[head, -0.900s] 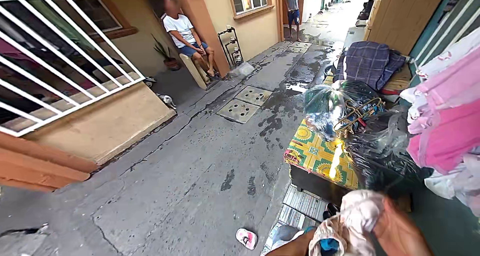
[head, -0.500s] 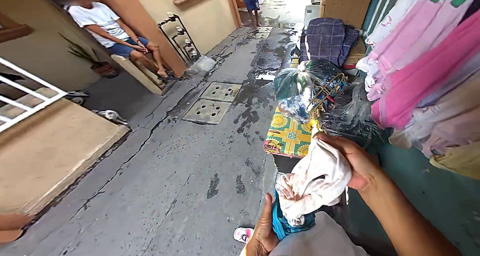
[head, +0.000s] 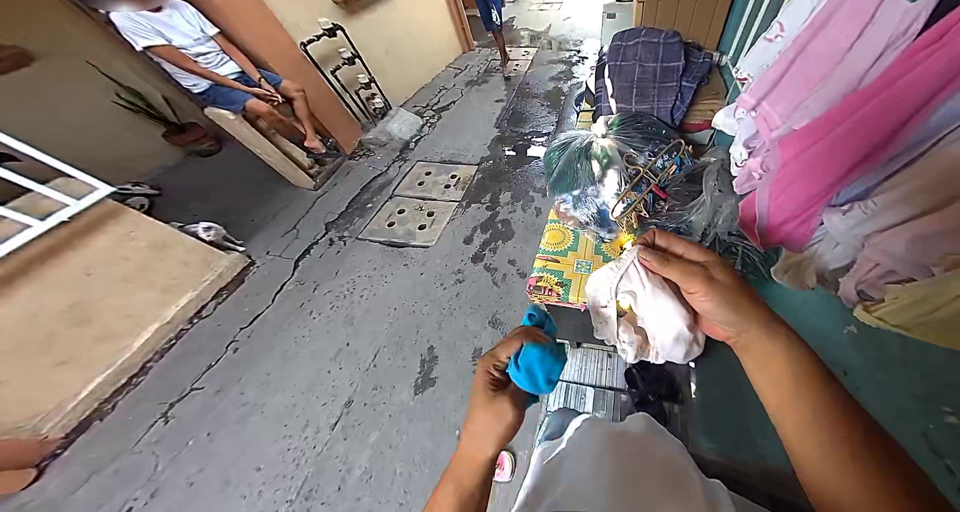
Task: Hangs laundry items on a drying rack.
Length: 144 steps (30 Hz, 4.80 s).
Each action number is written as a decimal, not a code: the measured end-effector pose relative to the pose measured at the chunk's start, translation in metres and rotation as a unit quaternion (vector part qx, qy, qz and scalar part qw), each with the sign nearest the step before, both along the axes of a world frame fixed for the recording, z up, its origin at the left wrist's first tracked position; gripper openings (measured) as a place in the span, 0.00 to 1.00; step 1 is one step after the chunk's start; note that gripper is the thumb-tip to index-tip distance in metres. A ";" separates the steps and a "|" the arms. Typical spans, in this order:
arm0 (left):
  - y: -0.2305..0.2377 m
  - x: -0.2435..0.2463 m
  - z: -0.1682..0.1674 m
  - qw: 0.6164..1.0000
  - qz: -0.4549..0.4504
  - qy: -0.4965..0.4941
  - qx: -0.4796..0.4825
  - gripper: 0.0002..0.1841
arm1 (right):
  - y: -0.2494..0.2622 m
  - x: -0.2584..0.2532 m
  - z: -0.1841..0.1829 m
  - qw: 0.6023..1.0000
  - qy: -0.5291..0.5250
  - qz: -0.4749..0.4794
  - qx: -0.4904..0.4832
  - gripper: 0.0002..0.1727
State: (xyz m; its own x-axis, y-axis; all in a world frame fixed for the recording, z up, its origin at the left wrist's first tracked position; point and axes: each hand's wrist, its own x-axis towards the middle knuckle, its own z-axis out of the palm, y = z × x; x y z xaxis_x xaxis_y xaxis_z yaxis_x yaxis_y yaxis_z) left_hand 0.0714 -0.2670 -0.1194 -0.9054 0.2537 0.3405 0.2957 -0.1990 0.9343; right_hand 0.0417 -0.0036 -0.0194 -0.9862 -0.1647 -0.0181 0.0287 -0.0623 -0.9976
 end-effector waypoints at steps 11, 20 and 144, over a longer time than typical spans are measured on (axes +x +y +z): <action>0.029 0.012 0.018 0.984 0.051 0.045 -0.167 0.14 | -0.027 0.005 0.011 0.930 0.135 -0.149 0.308 0.05; 0.070 0.000 0.025 0.880 0.253 0.183 -0.358 0.22 | -0.075 0.026 -0.031 0.967 0.205 -0.145 0.033 0.15; 0.258 -0.051 0.119 0.839 -0.536 -0.068 -0.069 0.08 | 0.117 0.168 0.087 0.701 0.167 -0.463 0.516 0.12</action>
